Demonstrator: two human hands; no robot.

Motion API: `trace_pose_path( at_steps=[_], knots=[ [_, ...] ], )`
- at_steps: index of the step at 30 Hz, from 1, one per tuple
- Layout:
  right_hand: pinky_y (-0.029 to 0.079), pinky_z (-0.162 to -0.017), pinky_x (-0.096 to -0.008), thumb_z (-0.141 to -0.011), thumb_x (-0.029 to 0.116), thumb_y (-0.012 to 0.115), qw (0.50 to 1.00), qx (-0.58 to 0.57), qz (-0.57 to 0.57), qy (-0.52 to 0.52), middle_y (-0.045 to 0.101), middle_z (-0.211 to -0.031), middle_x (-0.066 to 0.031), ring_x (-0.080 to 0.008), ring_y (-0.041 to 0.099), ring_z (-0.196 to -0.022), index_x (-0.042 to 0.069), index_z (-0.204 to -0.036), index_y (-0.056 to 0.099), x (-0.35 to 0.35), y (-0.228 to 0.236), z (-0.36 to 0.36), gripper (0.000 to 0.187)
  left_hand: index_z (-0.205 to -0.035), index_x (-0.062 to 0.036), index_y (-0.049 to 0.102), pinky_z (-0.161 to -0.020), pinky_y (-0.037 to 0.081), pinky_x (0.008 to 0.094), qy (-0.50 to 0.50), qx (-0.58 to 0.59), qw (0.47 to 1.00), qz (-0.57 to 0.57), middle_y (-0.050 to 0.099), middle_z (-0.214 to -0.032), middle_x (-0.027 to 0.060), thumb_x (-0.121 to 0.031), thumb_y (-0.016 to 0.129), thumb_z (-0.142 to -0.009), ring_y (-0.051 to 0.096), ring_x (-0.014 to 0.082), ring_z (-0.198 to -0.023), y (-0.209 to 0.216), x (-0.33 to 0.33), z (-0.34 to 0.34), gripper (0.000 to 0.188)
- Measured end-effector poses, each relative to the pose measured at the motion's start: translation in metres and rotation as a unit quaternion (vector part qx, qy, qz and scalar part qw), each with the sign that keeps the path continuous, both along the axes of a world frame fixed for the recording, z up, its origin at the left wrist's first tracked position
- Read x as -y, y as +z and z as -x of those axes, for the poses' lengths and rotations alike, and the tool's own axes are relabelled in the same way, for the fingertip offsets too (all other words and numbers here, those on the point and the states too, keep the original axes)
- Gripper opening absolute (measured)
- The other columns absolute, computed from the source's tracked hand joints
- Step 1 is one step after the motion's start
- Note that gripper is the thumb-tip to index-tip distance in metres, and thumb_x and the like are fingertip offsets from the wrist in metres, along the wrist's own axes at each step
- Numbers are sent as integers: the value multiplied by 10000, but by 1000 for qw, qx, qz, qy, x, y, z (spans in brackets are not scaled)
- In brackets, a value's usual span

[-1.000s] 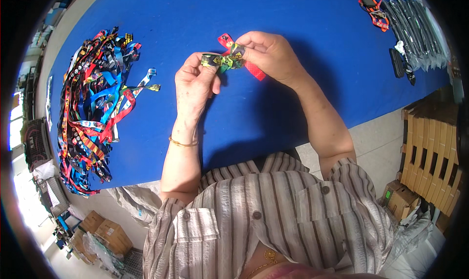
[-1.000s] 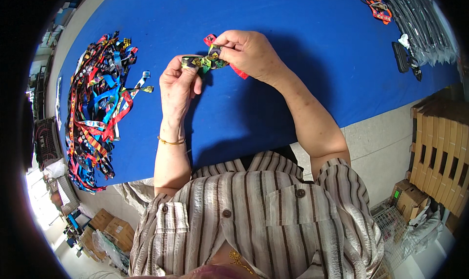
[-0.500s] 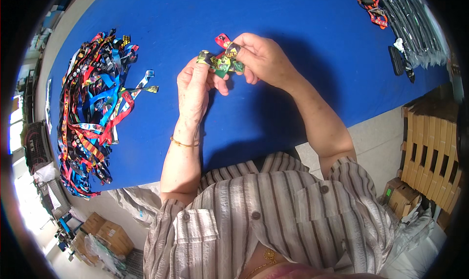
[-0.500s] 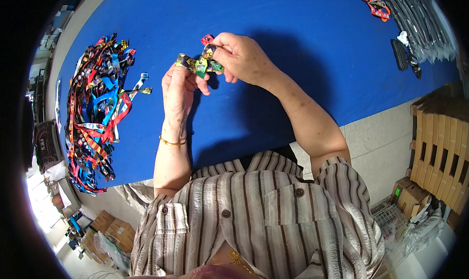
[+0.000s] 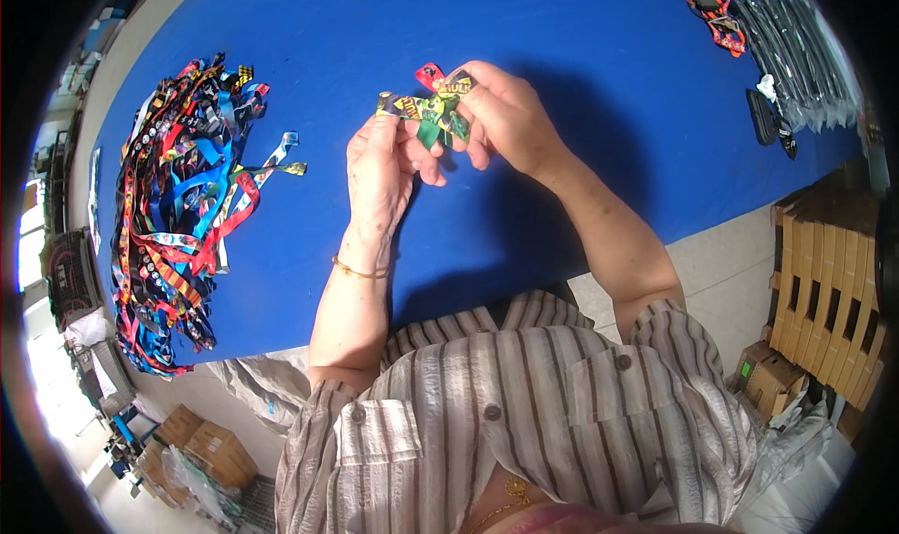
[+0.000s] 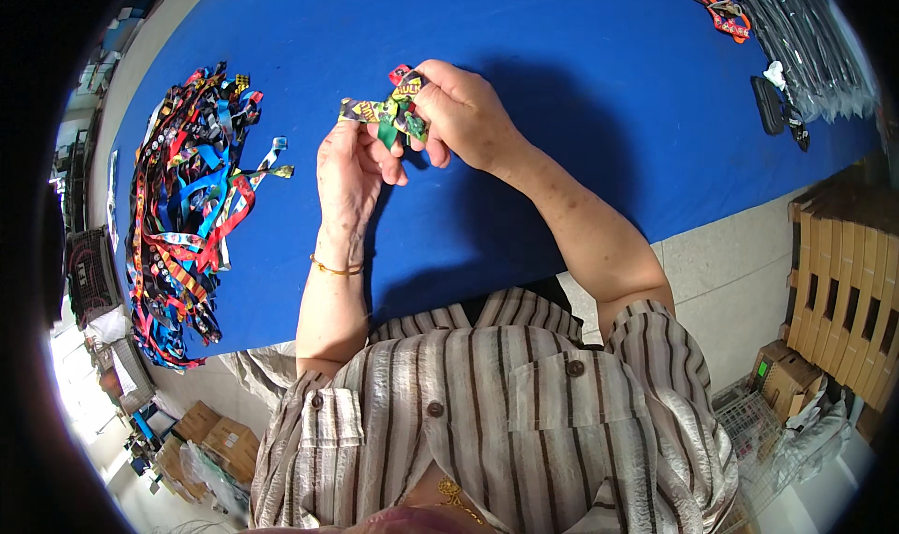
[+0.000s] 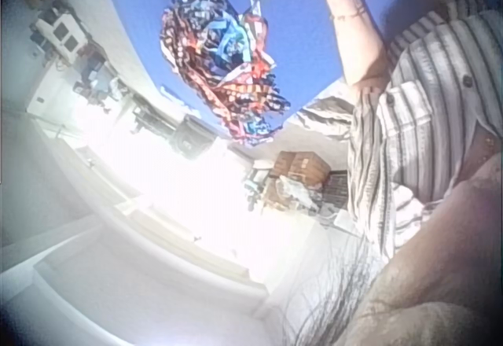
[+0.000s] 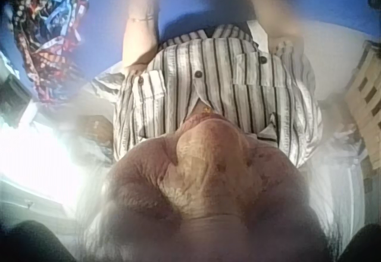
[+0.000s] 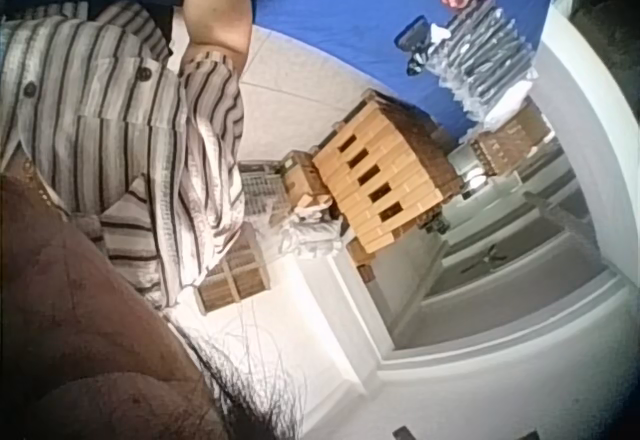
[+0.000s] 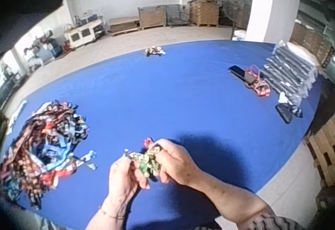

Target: Fold and assemble decorative ribbons or lanyards on a workstation.

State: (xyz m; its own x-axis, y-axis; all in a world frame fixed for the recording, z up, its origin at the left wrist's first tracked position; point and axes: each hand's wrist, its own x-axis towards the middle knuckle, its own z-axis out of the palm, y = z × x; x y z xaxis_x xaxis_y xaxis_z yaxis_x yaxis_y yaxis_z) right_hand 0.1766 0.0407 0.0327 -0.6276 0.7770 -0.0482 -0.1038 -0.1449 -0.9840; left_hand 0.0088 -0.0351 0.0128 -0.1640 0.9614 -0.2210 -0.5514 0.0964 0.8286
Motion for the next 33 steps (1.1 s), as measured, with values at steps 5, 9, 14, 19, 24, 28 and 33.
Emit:
trace_pose_path(
  at_steps=[5, 9, 14, 19, 24, 28, 33],
  knots=[
    [389, -427, -201, -1028, 243, 438, 1000, -2, 6, -16, 624, -671, -63, -78, 525, -419, 20, -1059, 581, 4, 9, 1, 267, -925, 43, 563, -445, 540, 332, -6, 16, 1000, -24, 641, -725, 172, -352, 378, -1062, 547, 190, -445, 1, -1, -1, 457],
    [346, -370, -190, -993, 193, 506, 996, 92, -12, 3, 621, -630, -55, -63, 492, -383, 33, -954, 603, -8, 12, -9, 191, -941, 42, 556, -437, 537, 328, -36, 9, 999, -18, 639, -717, 175, -340, 409, -1056, 537, 189, -428, 1, 0, 11, 425],
    [309, -324, -184, -953, 139, 515, 990, 134, -5, 54, 611, -601, -33, -50, 489, -386, 51, -847, 590, -20, 17, -22, 157, -937, 66, 571, -472, 551, 307, -105, 9, 994, -4, 633, -677, 184, -151, 479, -986, 585, 204, -463, 7, -1, 10, 241],
    [321, -330, -195, -956, 165, 553, 968, 216, -19, 128, 614, -634, -36, -54, 515, -410, 32, -879, 604, -25, 26, -39, 162, -1139, 100, 600, -510, 552, 278, -160, -12, 987, 1, 632, -756, 90, -31, 526, -906, 580, 113, -538, 13, -3, 9, 276],
    [331, -336, -217, -971, 206, 580, 955, 257, -29, 149, 609, -634, -33, -63, 516, -409, 24, -860, 601, -30, 30, -44, 214, -1079, 22, 657, -493, 506, 232, -174, -84, 981, 17, 624, -748, 23, -98, 681, -910, 545, 62, -531, 8, -6, 5, 209],
    [325, -339, -226, -954, 202, 588, 958, 265, -34, 103, 595, -599, -27, -57, 488, -399, 24, -852, 605, -28, 28, -34, 206, -972, 10, 641, -454, 443, 208, -126, -123, 984, -7, 604, -719, 20, -117, 674, -926, 514, 52, -506, 10, -8, 2, 139],
    [319, -343, -245, -907, 193, 585, 972, 234, -38, 2, 529, -531, -8, -63, 446, -390, 33, -774, 580, -31, 5, -30, 208, -802, -35, 582, -399, 360, 228, -94, -210, 971, 57, 566, -636, -2, -163, 671, -935, 463, 43, -466, 15, -21, 0, 205]
  ],
)
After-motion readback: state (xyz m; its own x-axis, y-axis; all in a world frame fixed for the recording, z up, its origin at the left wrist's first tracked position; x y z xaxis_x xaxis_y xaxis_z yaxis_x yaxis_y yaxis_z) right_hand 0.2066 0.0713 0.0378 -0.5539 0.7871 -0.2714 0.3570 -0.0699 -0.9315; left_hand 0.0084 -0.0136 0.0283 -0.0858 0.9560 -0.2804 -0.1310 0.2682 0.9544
